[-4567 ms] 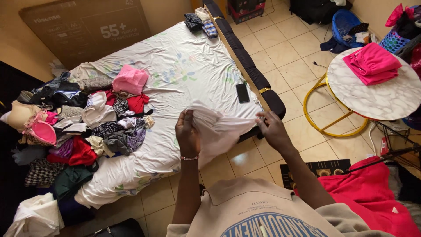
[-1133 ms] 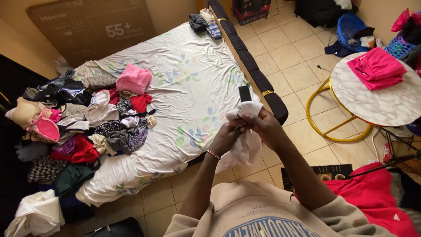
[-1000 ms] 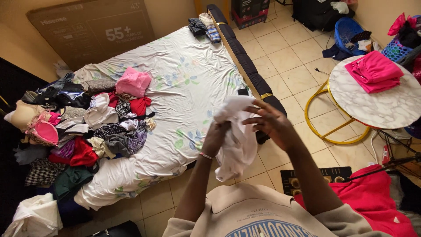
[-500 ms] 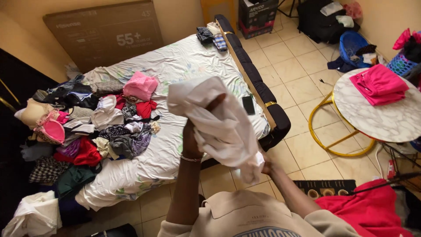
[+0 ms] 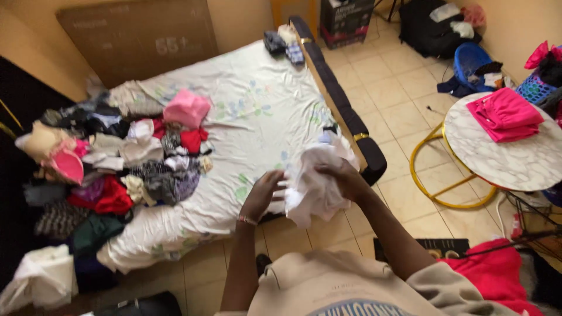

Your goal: Folding a white polo shirt on a bed.

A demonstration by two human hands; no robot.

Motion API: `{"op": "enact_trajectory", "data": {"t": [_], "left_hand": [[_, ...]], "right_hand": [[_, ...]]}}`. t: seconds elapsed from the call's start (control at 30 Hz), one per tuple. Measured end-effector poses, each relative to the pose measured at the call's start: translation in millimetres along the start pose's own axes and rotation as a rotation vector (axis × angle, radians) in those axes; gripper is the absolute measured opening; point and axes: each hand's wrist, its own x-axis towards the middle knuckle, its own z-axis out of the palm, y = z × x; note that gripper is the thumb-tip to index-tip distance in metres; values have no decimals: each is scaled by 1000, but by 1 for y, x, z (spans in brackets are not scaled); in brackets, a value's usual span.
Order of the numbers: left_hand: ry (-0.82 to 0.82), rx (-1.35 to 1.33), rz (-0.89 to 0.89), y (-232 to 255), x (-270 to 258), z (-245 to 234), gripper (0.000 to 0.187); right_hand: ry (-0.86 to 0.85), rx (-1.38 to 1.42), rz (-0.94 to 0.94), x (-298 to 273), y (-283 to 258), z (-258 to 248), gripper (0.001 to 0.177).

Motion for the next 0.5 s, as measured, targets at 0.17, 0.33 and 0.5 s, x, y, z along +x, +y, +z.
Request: {"op": "enact_trajectory", "data": {"t": [0.17, 0.33, 0.5], "left_hand": [[-163, -399, -107, 11, 12, 24, 44], [-236, -534, 52, -17, 38, 23, 34], [-204, -936, 178, 6, 28, 41, 29]], "right_hand": [[-57, -560, -78, -14, -2, 54, 52], [-105, -898, -158, -22, -13, 62, 51], [-2, -570, 208, -20, 11, 27, 76]]}}
